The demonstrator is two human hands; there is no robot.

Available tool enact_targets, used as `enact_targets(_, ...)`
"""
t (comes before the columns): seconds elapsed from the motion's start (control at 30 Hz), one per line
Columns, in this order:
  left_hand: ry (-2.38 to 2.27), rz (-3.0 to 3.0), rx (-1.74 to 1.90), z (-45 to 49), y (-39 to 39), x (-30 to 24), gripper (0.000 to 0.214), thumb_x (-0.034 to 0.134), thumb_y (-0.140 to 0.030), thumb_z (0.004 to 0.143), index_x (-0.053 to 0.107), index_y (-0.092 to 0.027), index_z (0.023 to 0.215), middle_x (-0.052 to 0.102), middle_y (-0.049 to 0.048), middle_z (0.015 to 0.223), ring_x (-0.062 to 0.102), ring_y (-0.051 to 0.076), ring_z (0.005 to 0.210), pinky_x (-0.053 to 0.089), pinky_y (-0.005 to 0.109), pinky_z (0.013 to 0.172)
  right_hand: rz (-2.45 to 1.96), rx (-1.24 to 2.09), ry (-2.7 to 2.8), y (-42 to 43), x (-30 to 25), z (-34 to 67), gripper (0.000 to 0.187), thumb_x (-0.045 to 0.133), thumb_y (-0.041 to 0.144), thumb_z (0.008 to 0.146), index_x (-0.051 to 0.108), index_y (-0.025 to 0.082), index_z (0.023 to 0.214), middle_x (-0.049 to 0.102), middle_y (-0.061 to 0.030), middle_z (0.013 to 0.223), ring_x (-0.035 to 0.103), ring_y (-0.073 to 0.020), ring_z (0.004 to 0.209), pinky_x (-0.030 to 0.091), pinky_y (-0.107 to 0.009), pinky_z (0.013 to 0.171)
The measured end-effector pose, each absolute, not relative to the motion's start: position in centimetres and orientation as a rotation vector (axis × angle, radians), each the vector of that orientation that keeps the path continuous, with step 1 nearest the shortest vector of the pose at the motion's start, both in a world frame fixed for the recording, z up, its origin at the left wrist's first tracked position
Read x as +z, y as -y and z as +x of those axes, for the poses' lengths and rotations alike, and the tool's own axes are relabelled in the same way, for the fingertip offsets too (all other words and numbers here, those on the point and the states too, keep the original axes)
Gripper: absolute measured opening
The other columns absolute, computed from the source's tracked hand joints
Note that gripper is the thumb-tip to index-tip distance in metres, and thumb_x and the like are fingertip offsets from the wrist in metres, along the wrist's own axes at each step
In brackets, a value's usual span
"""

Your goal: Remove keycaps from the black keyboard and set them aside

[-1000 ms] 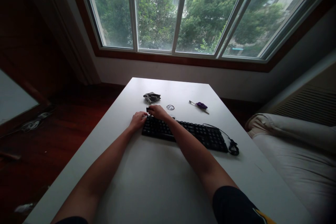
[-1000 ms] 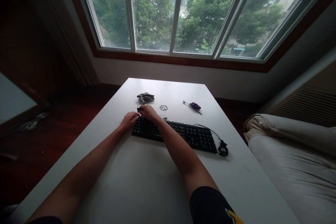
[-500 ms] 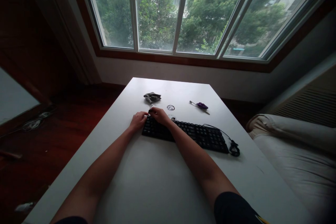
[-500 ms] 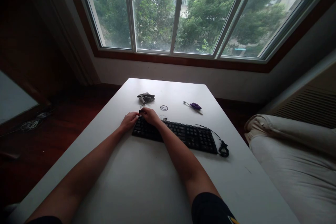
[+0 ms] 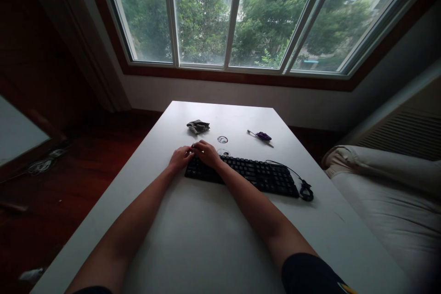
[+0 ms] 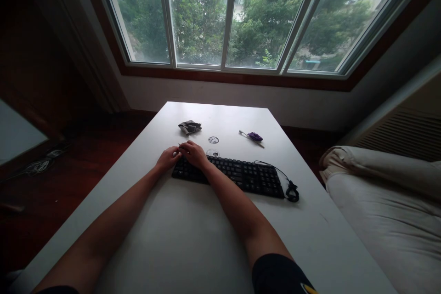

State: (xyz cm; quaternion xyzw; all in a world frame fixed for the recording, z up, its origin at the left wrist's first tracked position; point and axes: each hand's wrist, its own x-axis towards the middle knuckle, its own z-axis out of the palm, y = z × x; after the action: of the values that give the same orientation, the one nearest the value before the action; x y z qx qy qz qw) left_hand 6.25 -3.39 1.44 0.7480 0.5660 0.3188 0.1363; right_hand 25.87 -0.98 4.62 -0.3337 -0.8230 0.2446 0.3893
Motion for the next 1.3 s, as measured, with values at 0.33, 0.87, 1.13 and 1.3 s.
enact_targets(0.33, -1.596, 2.175, 0.929, 6.3, 3.4, 1.6, 0.027, 0.056, -0.034, 0.094, 0.072, -0.022, 0.112, 0.073, 0.007, 0.108, 0.064, 0.025, 0.102, 0.049, 0.039, 0.093, -0.865, 0.748, 1.956, 0.5, 4.3, 25.9, 0.017, 0.058, 0.037, 0.093, 0.065, 0.022, 0.09, 0.068, -0.0013, 0.086, 0.062, -0.0158, 0.079, 0.051, -0.028, 0.077)
enact_targets(0.87, -1.578, 2.201, 0.913, 6.5, 3.6, 2.1, 0.026, 0.056, -0.033, 0.094, 0.074, -0.025, 0.111, 0.072, 0.0057, 0.109, 0.063, 0.025, 0.103, 0.048, 0.037, 0.094, -0.798, 0.711, 1.963, 0.9, 4.7, 25.8, 0.023, 0.067, 0.046, 0.09, 0.066, 0.022, 0.089, 0.068, -0.0047, 0.089, 0.061, -0.0187, 0.083, 0.051, -0.029, 0.073)
enact_targets(1.13, -1.632, 2.208, 0.858, 6.5, 3.6, 2.0, 0.026, 0.055, -0.034, 0.094, 0.074, -0.024, 0.109, 0.072, 0.0071, 0.108, 0.063, 0.026, 0.103, 0.048, 0.038, 0.092, -0.949, 0.486, 1.992, 2.7, 5.5, 25.4, 0.019, 0.054, 0.038, 0.098, 0.066, 0.024, 0.1, 0.072, -0.0035, 0.091, 0.065, -0.0174, 0.076, 0.046, -0.028, 0.075)
enact_targets(1.3, -1.631, 2.214, 0.869, 6.5, 3.4, 1.8, 0.03, 0.055, -0.035, 0.094, 0.073, -0.024, 0.115, 0.074, 0.0058, 0.11, 0.063, 0.025, 0.103, 0.048, 0.038, 0.093, -1.018, 0.513, 1.905, 2.5, 5.6, 25.3, 0.018, 0.053, 0.037, 0.098, 0.065, 0.023, 0.095, 0.073, -0.0027, 0.086, 0.068, -0.0183, 0.075, 0.048, -0.027, 0.074)
